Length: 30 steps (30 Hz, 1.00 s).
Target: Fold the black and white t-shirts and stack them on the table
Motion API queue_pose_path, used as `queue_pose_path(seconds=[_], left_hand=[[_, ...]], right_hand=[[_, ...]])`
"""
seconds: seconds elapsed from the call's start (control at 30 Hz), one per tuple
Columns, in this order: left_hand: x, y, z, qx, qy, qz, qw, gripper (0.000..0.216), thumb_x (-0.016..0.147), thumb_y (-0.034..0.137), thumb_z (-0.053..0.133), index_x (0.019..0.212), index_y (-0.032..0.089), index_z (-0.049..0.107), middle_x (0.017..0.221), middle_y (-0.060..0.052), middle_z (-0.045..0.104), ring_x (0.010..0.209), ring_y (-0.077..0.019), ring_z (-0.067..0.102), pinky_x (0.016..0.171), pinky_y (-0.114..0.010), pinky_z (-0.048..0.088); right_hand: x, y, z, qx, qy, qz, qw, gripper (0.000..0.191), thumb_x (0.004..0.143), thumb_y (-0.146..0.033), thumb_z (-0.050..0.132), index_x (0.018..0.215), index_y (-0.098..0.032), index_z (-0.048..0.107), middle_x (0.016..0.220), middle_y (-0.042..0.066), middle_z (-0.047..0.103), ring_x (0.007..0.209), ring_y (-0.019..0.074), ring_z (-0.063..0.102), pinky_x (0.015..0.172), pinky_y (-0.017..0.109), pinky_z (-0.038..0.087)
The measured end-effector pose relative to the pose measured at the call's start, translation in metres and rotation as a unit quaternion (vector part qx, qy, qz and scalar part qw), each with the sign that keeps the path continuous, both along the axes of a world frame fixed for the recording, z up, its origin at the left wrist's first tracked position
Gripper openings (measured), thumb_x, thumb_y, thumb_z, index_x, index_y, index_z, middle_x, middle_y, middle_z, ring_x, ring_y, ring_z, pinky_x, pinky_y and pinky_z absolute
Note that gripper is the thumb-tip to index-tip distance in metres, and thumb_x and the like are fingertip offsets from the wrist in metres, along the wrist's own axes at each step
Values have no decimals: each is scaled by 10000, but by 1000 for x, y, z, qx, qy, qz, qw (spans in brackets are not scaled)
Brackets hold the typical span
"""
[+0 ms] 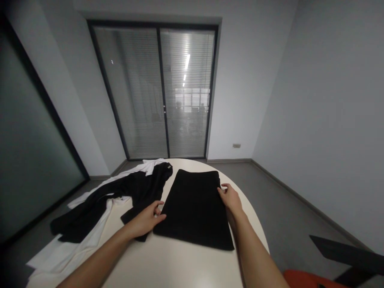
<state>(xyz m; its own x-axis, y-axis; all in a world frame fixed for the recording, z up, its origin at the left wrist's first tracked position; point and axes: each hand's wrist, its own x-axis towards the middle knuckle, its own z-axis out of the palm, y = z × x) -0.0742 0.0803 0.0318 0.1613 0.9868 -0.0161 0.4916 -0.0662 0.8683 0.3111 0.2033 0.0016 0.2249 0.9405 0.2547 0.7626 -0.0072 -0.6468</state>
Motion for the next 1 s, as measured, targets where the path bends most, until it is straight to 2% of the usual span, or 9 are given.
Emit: queue_pose_path(seconds=[0.1,0.2,0.3,0.4,0.6,0.77,0.9,0.93,1.0], left_hand=[[-11,-23,8,-53,-22,-84,995,655,798,336,694,1395,185,470,829,36,566,649,-114,544,617,-236,417],[-16,-31,14,-79,-54,-123,988,786,774,258,703,1482,230,364,841,48,554,596,-88,547,578,-226,403],[-17,-28,15,-97,-98,-111,984,790,759,272,695,1475,231,363,851,39,547,534,-82,549,458,-202,335],[-18,-24,15,-104,-101,-95,985,681,760,316,687,1390,206,453,779,50,543,482,-83,532,393,-183,284],[-19,-27,12,-129,-18,-70,989,558,808,417,645,1290,173,503,625,75,544,398,-85,467,365,-176,275],[-13,-28,10,-77,33,-56,995,481,855,438,583,1244,161,525,567,94,496,388,-92,431,402,-199,287],[-5,-34,17,16,178,-40,983,328,876,271,555,1190,195,610,652,31,610,599,-157,610,564,-241,416],[-1,-37,20,50,226,-20,973,307,875,254,558,1168,204,633,720,4,648,697,-181,650,631,-261,452],[6,-42,25,134,291,17,947,310,893,266,555,1184,210,646,949,-58,694,920,-227,670,782,-315,501]], right_hand=[[8,-12,6,-56,19,21,998,397,833,-478,643,1084,-172,673,775,76,723,708,227,679,654,311,469],[9,-29,24,-151,70,72,983,519,825,-476,678,1204,-124,630,714,75,715,680,233,685,620,315,488],[7,-55,51,-255,105,147,950,833,815,-564,686,1439,-73,433,641,54,691,599,230,674,564,317,495],[5,-87,73,-325,128,211,913,1064,782,-630,701,1565,-106,206,665,54,703,590,221,671,534,297,479],[7,-134,81,-368,141,332,857,1361,656,-499,845,1589,-132,-77,696,-9,669,587,166,627,571,257,462],[7,-141,75,-351,82,311,879,1296,669,-481,826,1594,-120,-7,639,-53,583,550,111,519,504,213,351],[7,-141,75,-390,15,289,874,1265,702,-455,801,1590,-109,-31,628,-39,611,558,139,543,526,236,381],[5,-140,77,-387,-16,272,881,1212,722,-448,786,1595,-111,15,645,-19,635,589,160,577,560,254,414],[-2,-138,83,-337,-101,225,908,999,770,-448,742,1571,-123,241,751,53,695,717,219,646,673,311,476]])
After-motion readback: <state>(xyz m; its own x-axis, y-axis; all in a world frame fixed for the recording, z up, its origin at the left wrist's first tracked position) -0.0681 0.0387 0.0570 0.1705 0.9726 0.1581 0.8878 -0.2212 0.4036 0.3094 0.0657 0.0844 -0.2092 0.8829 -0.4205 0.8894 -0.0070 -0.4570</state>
